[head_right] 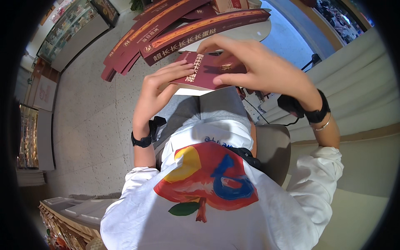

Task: The person assembles long, flat cardboard boxes by folding flaps and tucking edges into slots. They handle each box one at a time, folding the sides and ends to form a rectangular container, then stacking the finished boxes on the table.

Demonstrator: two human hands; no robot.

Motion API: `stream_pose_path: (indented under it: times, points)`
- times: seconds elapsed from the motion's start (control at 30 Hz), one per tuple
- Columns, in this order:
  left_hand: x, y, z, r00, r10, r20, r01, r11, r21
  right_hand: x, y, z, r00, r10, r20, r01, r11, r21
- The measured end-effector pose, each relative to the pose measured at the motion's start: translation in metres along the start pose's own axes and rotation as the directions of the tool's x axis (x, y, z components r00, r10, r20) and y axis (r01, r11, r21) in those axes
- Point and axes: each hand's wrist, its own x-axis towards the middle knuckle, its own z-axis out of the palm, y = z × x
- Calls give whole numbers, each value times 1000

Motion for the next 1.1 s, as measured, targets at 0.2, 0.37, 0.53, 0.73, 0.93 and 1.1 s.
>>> stream_pose_path:
  times: [0.2, 0.37, 0.53, 0.73, 0.93, 1.1]
  points:
    - [-3, -9, -13, 981, 183, 61, -177, 980, -91, 18, 70, -1, 932, 297, 209, -319, 945, 80]
    - [-9, -12, -13, 942, 299, -153, -283, 952, 120, 13, 76, 15, 914, 391, 109, -389, 763, 516]
    - [-9, -3, -13, 924, 326, -200, -189, 844, 501, -16, 40, 32, 924, 329, 194, -358, 570, 739]
    - [-10, 6, -6, 892, 432, -137, -235, 700, 675, -23, 27, 35, 977, 207, -54, -136, 795, 591]
    - [-16, 16, -7, 931, 352, -99, -244, 800, 548, -22, 36, 32, 943, -36, -330, 110, 972, 208]
    - [-21, 20, -9, 977, 210, -34, -183, 913, 364, -16, 31, 24, 967, -38, -253, 114, 949, 293]
